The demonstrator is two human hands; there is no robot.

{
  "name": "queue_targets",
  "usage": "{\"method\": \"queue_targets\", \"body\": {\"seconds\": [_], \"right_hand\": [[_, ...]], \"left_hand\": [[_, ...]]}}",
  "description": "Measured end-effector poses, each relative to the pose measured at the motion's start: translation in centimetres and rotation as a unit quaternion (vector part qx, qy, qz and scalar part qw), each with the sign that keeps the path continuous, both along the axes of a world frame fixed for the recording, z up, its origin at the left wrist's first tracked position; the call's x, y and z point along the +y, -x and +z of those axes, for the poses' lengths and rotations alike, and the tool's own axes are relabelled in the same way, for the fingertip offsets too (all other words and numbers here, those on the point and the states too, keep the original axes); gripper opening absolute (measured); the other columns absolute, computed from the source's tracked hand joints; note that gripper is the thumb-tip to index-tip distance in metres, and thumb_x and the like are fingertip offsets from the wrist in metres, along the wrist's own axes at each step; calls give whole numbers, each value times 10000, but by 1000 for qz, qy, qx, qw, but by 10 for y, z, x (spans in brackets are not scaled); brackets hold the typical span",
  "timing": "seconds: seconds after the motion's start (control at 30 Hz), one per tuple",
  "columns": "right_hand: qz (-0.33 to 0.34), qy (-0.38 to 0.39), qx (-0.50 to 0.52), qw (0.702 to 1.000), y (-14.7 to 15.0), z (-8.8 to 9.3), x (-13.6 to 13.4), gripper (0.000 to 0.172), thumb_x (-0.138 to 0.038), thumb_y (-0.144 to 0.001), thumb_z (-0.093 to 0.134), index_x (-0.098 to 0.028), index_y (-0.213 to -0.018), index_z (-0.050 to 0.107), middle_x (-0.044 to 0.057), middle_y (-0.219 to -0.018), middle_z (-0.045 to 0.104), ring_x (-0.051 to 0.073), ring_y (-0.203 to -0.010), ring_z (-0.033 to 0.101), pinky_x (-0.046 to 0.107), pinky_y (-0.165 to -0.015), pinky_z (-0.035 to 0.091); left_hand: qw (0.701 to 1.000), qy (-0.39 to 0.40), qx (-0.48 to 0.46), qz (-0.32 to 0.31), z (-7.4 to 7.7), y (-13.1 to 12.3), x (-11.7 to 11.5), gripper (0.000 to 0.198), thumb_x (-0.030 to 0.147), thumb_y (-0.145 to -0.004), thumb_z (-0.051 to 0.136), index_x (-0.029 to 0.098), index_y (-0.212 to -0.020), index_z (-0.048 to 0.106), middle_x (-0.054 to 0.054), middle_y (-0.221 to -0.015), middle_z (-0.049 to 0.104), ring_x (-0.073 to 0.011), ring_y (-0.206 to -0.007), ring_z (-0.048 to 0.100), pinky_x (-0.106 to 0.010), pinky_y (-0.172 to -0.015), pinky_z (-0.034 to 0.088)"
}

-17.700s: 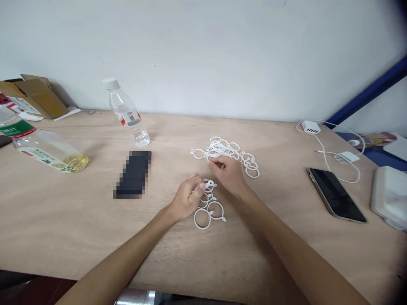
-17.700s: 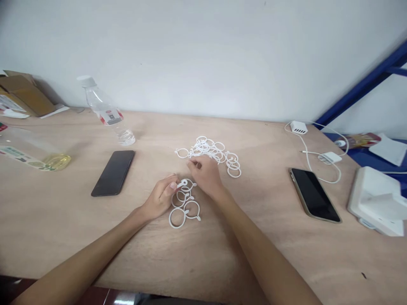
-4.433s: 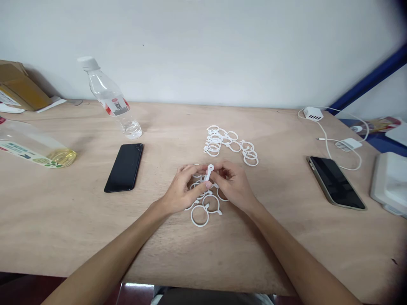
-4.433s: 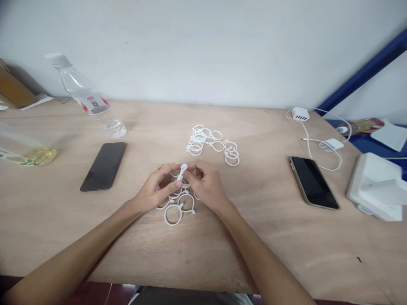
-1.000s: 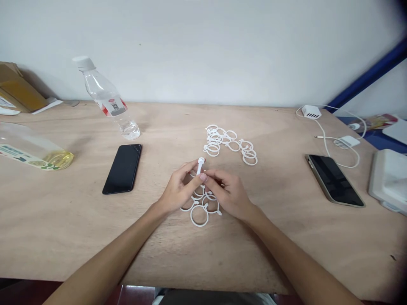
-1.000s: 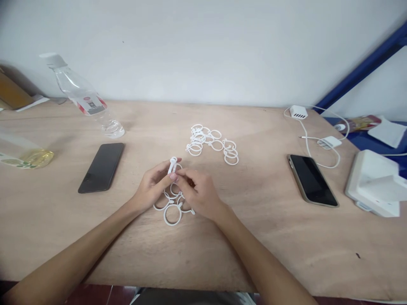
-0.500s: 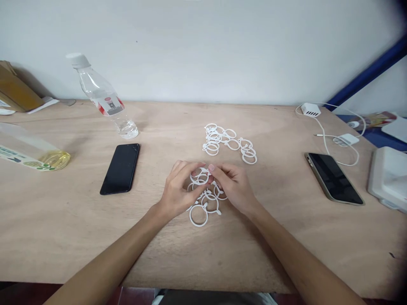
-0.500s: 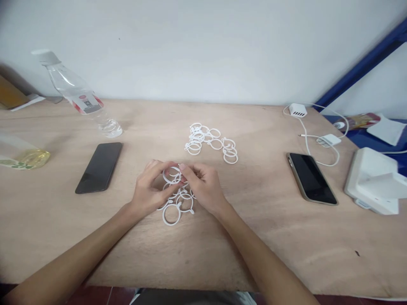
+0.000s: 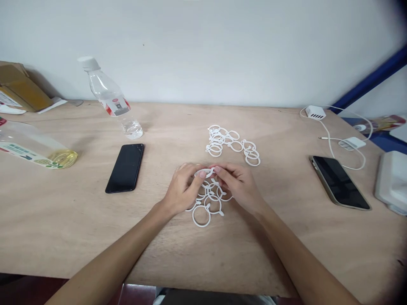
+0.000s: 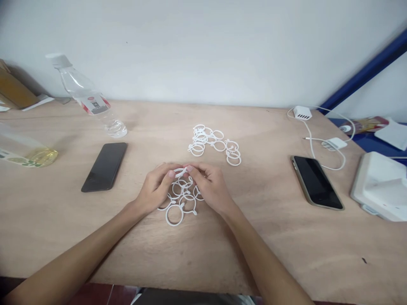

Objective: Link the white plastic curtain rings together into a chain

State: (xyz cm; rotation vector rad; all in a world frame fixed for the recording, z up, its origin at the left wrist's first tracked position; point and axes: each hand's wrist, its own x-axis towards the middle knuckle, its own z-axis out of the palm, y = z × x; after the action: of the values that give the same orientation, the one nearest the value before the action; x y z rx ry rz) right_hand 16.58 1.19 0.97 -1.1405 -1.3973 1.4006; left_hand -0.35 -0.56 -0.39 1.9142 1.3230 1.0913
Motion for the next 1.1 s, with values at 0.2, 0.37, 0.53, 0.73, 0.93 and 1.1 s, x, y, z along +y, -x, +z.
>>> {"method": "queue_targets", "body": {"seconds": [0.2, 0.37, 0.53, 0.73, 0.93, 1.1], "right_hand": [[-22, 14, -2, 1000, 0, 4, -2, 275, -430, -791, 650, -167, -805, 730, 9, -678, 634, 99, -546, 486, 236, -495, 380], [-16, 40, 15, 999, 0, 4, -2, 303, -446, -782, 651, -164, -677, 683, -14, -578, 571, 74, -464, 404, 231, -435, 307], [-24, 71, 46, 996, 0, 4, -2, 273, -434, -744, 689, -164, -705, 699, -1, -609, 599, 73, -468, 406, 223, -411, 280], [-28, 103, 77, 991, 2, 4, -2, 264, -411, -710, 723, -161, -640, 674, 3, -590, 594, 66, -463, 402, 209, -396, 269], [-44, 137, 131, 981, 9, 3, -4, 274, -391, -659, 757, -160, -581, 632, 9, -586, 592, 70, -479, 417, 197, -385, 275], [-54, 142, 148, 977, 12, 0, -5, 284, -393, -646, 770, -162, -581, 619, 1, -568, 584, 63, -452, 403, 193, -369, 282]], "left_hand": [[999, 21, -32, -38, -4, 2, 0, 555, 531, -974, 279, 139, -1023, 670, -95, -937, 695, -211, -887, 627, -332, -800, 478], [997, 36, -54, -43, -8, 4, 1, 515, 523, -966, 335, 127, -1081, 643, -108, -1017, 690, -218, -946, 630, -332, -851, 477], [996, 49, -54, -59, -4, 2, -1, 526, 508, -976, 314, 116, -1145, 621, -123, -1114, 680, -228, -1021, 621, -340, -918, 459], [994, 66, -48, -72, -3, 3, -1, 522, 467, -1000, 256, 132, -1170, 619, -109, -1162, 662, -216, -1047, 606, -330, -938, 446], [991, 91, -69, -70, -6, 5, -2, 555, 509, -988, 250, 127, -1144, 620, -112, -1124, 665, -225, -1022, 609, -341, -915, 453], [987, 109, -82, -85, -4, 5, -1, 547, 512, -986, 243, 131, -1103, 619, -113, -1093, 659, -224, -986, 607, -359, -930, 450]]}}
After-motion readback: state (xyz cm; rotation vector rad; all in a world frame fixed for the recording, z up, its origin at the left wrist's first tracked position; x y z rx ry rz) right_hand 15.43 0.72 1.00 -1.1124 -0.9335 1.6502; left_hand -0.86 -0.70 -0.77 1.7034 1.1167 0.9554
